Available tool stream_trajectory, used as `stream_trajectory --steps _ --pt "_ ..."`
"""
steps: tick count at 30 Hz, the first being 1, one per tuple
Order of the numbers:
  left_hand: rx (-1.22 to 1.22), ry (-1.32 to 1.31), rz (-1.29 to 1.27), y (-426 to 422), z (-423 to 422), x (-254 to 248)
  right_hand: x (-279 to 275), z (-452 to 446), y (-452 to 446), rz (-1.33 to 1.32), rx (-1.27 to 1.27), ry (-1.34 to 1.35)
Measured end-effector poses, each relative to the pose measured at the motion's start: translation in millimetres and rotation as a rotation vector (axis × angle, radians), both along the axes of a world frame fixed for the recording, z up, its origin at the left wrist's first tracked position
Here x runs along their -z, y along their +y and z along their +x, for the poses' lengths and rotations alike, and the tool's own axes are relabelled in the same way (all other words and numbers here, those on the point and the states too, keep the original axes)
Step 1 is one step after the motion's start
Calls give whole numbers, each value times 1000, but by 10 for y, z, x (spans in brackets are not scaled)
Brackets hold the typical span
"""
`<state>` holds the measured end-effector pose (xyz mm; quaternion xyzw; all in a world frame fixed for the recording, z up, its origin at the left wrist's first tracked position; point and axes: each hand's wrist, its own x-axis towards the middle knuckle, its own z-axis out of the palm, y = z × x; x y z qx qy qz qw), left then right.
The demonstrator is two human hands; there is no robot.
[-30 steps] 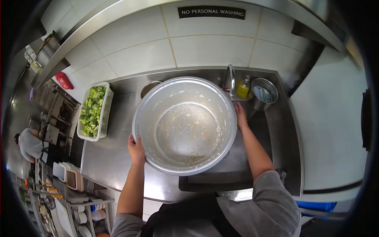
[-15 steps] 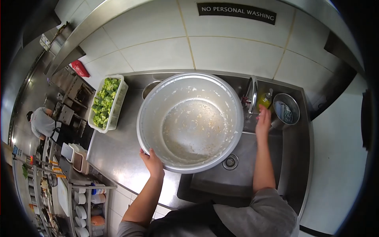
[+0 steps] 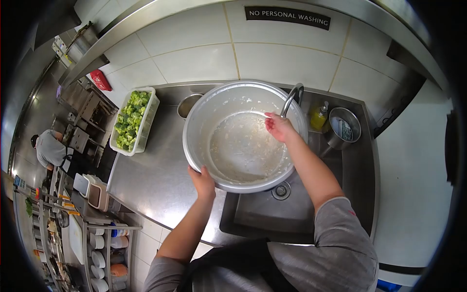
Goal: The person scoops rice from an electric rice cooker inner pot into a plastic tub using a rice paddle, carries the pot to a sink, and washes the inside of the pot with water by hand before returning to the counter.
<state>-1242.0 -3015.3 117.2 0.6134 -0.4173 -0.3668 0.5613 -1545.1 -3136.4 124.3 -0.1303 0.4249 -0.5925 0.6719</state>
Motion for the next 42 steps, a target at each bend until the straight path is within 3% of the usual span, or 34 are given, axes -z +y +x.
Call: stream_trajectory --steps 1,4,5,7,9,10,11,12,13,14,15,16,17,18,19,21,22,23,24,26,27,29,30,31,32,34,36,38,39,40,41,42 --pt "-63 38 14 -161 62 31 20 65 -14 3 2 -1" --pt "-131 132 12 -481 223 5 -55 95 -109 -28 -235 480" --pt "-131 180 -1 -527 287 -36 -191 125 -37 -28 -241 478" --pt "-141 150 15 -576 407 -118 -444 141 98 250 -149 982" --pt "-133 123 30 -618 526 -164 140 39 -213 207 -72 903" --pt "-184 -206 66 -638 603 -140 310 20 -275 -176 -336 1657" --pt "-226 -539 97 -637 583 -172 129 50 -138 -622 -627 2365" --pt "-202 -544 90 -636 548 -205 18 37 143 -497 -489 2261" --pt "-249 -772 75 -561 474 -400 -394 123 577 -395 -342 2141" --pt "-298 -998 52 -506 385 -569 -663 87 834 -477 -417 2067" --pt "-276 -1002 40 -491 295 -668 -742 46 997 -561 -487 1990" --pt "-183 -1202 -126 -508 186 -744 -615 -46 1074 -541 -473 1993" --pt "-90 -1393 -294 -520 90 -761 -416 -147 1158 -652 16 1874" --pt "154 -1262 -365 -591 -74 -723 -225 -200 1245 -739 482 1694" --pt "392 -1119 -427 -672 -288 -653 -86 -145 1340 -726 483 1697" --pt "722 -838 -408 -834 -838 -340 100 -61 1444 -411 773 1164" --pt "786 -721 -231 -802 -1173 -341 165 -118 1504 -406 782 1168" --pt "845 -603 -55 -777 -1484 -351 227 -202 1560 -277 659 894" --pt "858 -604 -58 -801 -1719 -310 278 -307 1602 -151 533 618" --pt "887 -87 242 -902 -2076 -228 305 -968 1569 -427 756 1130" --pt "894 -85 243 -957 -2158 -226 184 -1335 1522 -336 841 1107" --pt "753 -128 277 -1032 -2247 -216 85 -2189 1397 -160 740 1460" --pt "765 -99 125 -1050 -2278 -144 137 -2621 1288 98 317 1736" --pt "766 -102 129 -1091 -2289 -70 170 -2898 1172 361 -144 1941" --pt "800 -193 -4 -1143 -2274 -19 183 -2986 1055 360 -145 1936" --pt "825 -290 -134 -1185 -2183 -21 246 -3074 878 485 -993 1950" --pt "896 -366 -266 -1061 -2032 -327 181 -2982 799 474 -1059 1813" --pt "992 -623 -382 -930 -1666 -584 247 -2915 743 461 -1122 1675" --pt "1018 -618 -49 -730 -1538 -983 382 -2928 728 449 -820 1591" --pt "1027 -764 -209 -710 -1283 -1018 533 -2962 703 432 -530 1488" --pt "981 -999 -275 -669 -1012 -1062 743 -3047 654 432 -540 1487" --pt "968 -1044 -204 -639 -755 -1099 985 -3164 597 576 -411 1650"
